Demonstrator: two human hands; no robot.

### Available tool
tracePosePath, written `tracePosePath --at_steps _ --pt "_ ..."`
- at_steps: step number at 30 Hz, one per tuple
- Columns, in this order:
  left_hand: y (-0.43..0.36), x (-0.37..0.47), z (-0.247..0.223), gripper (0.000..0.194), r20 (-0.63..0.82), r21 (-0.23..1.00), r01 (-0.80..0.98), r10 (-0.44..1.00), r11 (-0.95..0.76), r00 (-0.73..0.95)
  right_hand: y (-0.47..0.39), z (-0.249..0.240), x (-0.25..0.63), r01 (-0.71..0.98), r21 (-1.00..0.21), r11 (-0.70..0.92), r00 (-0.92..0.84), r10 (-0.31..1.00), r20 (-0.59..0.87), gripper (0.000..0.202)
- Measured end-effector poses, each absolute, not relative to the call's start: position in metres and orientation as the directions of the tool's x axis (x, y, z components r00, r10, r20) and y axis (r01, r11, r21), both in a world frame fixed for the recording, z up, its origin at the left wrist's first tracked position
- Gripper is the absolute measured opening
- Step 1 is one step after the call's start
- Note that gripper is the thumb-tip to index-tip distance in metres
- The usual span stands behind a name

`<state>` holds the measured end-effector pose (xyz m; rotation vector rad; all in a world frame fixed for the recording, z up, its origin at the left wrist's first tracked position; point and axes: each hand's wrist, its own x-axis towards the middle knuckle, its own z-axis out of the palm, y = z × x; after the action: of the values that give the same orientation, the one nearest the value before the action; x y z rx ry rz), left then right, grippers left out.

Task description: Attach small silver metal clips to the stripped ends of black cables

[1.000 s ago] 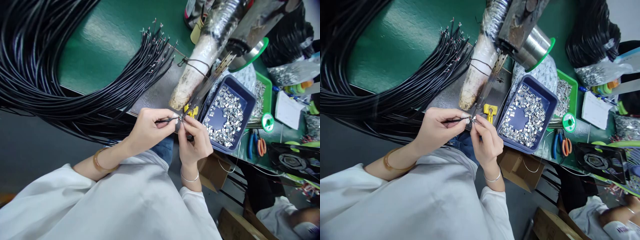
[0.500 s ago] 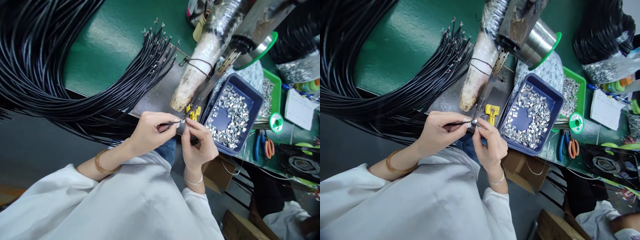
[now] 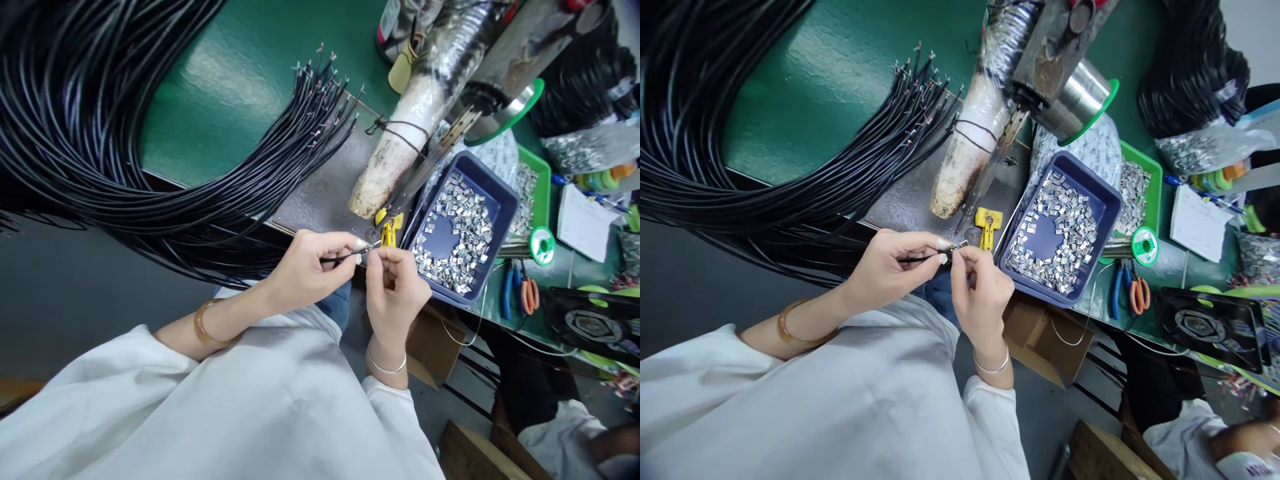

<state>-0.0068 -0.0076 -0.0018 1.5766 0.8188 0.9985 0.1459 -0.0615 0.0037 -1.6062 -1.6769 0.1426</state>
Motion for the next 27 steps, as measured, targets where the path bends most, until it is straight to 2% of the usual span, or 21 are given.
tracePosePath --at_steps 2,4,7,9,11,18,21,24,27 --pt "-0.009 -0.008 -0.001 0.017 0.205 0.976 -0.012 0.892 -0.219 0.404 -0.061 0.004 0.147 0.658 -0.736 0.158 0.149 0.931 0.334 0.011" --pt "-0.009 -0.008 -0.001 0.016 0.237 0.970 -0.038 0.892 -0.241 0.384 -0.061 0.004 0.150 0.589 -0.792 0.160 0.188 0.926 0.326 0.015" --pt "-0.010 -0.006 -0.001 0.017 0.241 0.970 -0.044 0.912 -0.241 0.333 -0.060 0.002 0.152 0.603 -0.756 0.253 0.323 0.790 0.522 0.009" --pt "-0.009 -0.005 -0.001 0.016 0.208 0.977 -0.022 0.930 -0.211 0.302 -0.059 0.000 0.152 0.586 -0.732 0.347 0.380 0.680 0.626 0.017" --pt "-0.007 -0.004 -0.001 0.015 0.168 0.985 -0.011 0.940 -0.173 0.297 -0.057 -0.004 0.151 0.570 -0.716 0.403 0.390 0.634 0.668 0.025" --pt "-0.001 0.001 0.001 0.013 0.065 0.996 -0.083 0.958 -0.043 0.279 -0.053 -0.010 0.146 0.726 -0.594 0.348 0.185 0.733 0.655 0.011" --pt "0.001 0.005 0.000 0.013 0.050 0.995 -0.094 0.958 -0.024 0.282 -0.050 -0.011 0.145 0.732 -0.584 0.352 0.174 0.732 0.659 0.012" --pt "0.002 0.007 -0.002 0.012 0.061 0.994 -0.107 0.958 -0.032 0.280 -0.048 -0.012 0.146 0.719 -0.609 0.335 0.187 0.751 0.634 0.011" --pt "0.003 0.008 -0.003 0.010 0.135 0.988 -0.103 0.954 -0.111 0.266 -0.046 -0.011 0.146 0.726 -0.603 0.330 0.184 0.752 0.633 0.012"
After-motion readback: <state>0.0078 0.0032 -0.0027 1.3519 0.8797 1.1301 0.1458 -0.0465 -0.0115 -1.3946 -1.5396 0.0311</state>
